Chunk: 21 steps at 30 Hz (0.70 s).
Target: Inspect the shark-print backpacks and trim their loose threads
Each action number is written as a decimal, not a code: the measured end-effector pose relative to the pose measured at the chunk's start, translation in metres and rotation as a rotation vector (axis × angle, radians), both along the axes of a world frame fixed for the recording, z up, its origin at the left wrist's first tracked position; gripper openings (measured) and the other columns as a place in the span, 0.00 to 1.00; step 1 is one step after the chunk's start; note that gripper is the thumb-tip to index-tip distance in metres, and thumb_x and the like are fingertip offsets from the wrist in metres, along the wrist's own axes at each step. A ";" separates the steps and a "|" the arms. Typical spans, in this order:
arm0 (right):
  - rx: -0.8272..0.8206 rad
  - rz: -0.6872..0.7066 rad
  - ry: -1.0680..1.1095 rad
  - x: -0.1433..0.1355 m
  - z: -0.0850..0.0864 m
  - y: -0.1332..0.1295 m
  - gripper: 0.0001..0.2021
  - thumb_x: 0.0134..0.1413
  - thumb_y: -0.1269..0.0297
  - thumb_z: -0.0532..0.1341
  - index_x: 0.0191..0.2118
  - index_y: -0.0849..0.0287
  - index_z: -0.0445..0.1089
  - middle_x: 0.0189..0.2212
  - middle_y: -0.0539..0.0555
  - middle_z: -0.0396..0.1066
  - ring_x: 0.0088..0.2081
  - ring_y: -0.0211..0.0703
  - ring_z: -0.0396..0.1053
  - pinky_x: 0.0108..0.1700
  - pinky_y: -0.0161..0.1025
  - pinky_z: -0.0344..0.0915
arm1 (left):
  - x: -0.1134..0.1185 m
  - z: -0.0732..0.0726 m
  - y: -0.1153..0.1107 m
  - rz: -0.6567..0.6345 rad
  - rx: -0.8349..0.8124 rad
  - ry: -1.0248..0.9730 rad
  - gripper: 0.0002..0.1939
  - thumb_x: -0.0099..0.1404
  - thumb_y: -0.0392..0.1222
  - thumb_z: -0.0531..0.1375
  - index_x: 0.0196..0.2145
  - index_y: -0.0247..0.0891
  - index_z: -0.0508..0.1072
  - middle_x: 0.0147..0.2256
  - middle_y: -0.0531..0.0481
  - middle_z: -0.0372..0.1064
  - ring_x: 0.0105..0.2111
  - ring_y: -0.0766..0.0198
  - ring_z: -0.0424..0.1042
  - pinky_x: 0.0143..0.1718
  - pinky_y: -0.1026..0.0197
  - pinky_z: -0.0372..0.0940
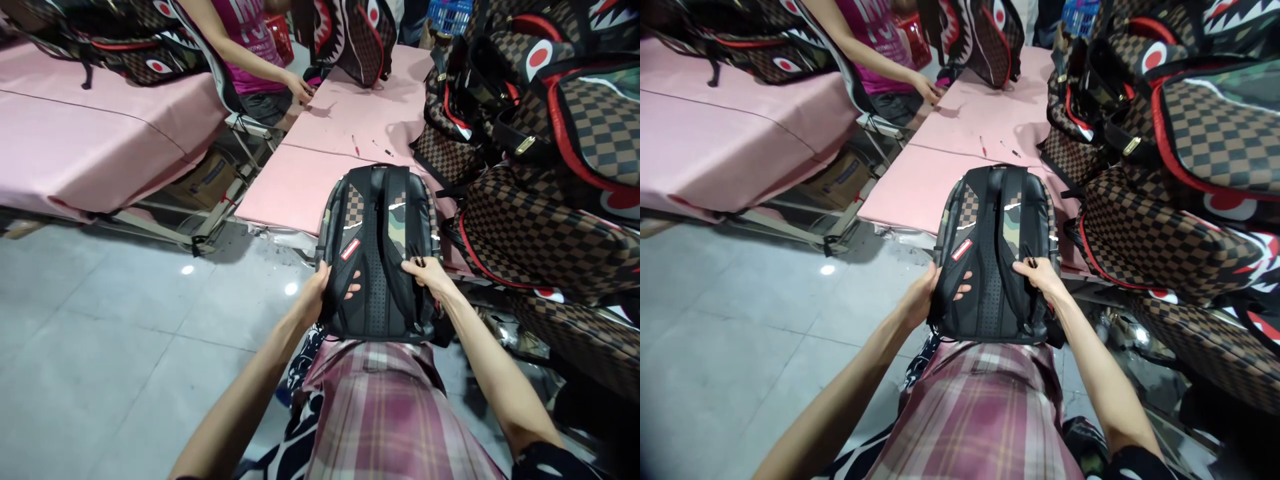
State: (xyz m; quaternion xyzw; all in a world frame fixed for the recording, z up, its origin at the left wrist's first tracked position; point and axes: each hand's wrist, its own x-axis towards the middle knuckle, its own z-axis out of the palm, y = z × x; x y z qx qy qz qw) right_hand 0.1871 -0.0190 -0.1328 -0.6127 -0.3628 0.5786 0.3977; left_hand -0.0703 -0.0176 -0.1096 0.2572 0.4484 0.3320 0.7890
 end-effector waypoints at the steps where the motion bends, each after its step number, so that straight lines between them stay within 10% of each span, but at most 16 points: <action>1: -0.025 0.066 -0.014 0.002 0.001 -0.006 0.23 0.30 0.54 0.70 0.17 0.59 0.55 0.13 0.40 0.46 0.16 0.26 0.41 0.18 0.31 0.34 | 0.000 -0.001 0.000 -0.004 -0.003 -0.005 0.28 0.67 0.56 0.41 0.48 0.31 0.67 0.48 0.35 0.69 0.35 0.57 0.75 0.34 0.61 0.69; 5: -0.099 0.221 0.024 0.009 0.007 -0.019 0.24 0.36 0.51 0.68 0.18 0.58 0.52 0.13 0.40 0.45 0.16 0.25 0.38 0.19 0.31 0.33 | 0.000 -0.002 0.002 -0.021 -0.040 -0.025 0.31 0.67 0.57 0.39 0.48 0.32 0.68 0.49 0.35 0.67 0.36 0.56 0.75 0.33 0.60 0.69; 21: -0.097 0.038 0.063 0.007 0.009 -0.015 0.26 0.34 0.46 0.67 0.19 0.57 0.51 0.13 0.39 0.44 0.14 0.24 0.39 0.15 0.29 0.37 | 0.002 0.003 0.008 -0.041 -0.053 -0.082 0.36 0.65 0.61 0.35 0.48 0.32 0.68 0.50 0.35 0.67 0.36 0.56 0.75 0.33 0.60 0.69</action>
